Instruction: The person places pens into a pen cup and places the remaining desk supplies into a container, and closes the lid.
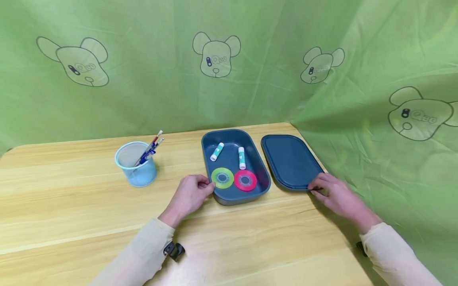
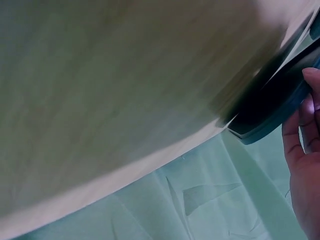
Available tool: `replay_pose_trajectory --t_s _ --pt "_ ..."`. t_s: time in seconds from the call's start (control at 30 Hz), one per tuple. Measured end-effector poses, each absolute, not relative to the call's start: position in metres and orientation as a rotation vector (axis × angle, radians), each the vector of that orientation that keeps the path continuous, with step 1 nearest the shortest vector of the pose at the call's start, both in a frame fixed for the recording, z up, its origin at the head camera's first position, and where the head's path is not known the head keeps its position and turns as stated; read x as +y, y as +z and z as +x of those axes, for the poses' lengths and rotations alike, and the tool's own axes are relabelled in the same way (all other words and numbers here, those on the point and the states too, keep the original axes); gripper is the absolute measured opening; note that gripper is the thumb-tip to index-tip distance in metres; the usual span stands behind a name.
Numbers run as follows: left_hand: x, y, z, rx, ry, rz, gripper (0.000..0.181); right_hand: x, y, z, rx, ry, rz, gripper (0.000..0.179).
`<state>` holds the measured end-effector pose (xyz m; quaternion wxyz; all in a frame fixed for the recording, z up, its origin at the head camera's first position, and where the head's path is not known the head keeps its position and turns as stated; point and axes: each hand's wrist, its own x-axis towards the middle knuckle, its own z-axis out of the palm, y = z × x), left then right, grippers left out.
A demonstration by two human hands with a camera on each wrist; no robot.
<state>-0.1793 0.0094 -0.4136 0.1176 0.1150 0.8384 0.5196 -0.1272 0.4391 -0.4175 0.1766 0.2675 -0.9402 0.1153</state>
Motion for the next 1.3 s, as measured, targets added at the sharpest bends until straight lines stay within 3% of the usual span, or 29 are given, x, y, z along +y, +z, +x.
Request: replay_pose_trajectory --t_s 0.67,0.8,0.93,1.03,1.13,1.23,1.3 --pt "0.010 -0.412 -0.178 2.449 1.539 0.351 0.018 0.445 -0.409 -0.133 -2.490 0.286 0.898 0.034" --pt "0.010 -0.413 -0.179 2.445 1.543 0.348 0.018 0.443 -0.402 -0.135 -2.400 0.305 0.871 0.012" --pt "0.010 -0.413 -0.178 2.432 1.558 0.348 0.019 0.440 -0.392 -0.133 -2.377 0.287 0.766 0.011" --pt "0.010 -0.413 -0.178 2.427 1.568 0.356 0.020 0.438 -0.384 -0.131 -2.359 0.277 0.692 0.024" --pt "0.010 -0.414 -0.178 2.426 1.572 0.357 0.020 0.435 -0.378 -0.131 -2.320 0.288 0.640 0.057" --pt "0.010 -0.414 -0.178 2.415 1.583 0.351 0.020 0.429 -0.371 -0.131 -2.259 0.333 0.594 0.056" --pt "0.010 -0.414 -0.177 2.406 1.591 0.348 0.020 0.424 -0.365 -0.130 -2.223 0.380 0.572 0.046"
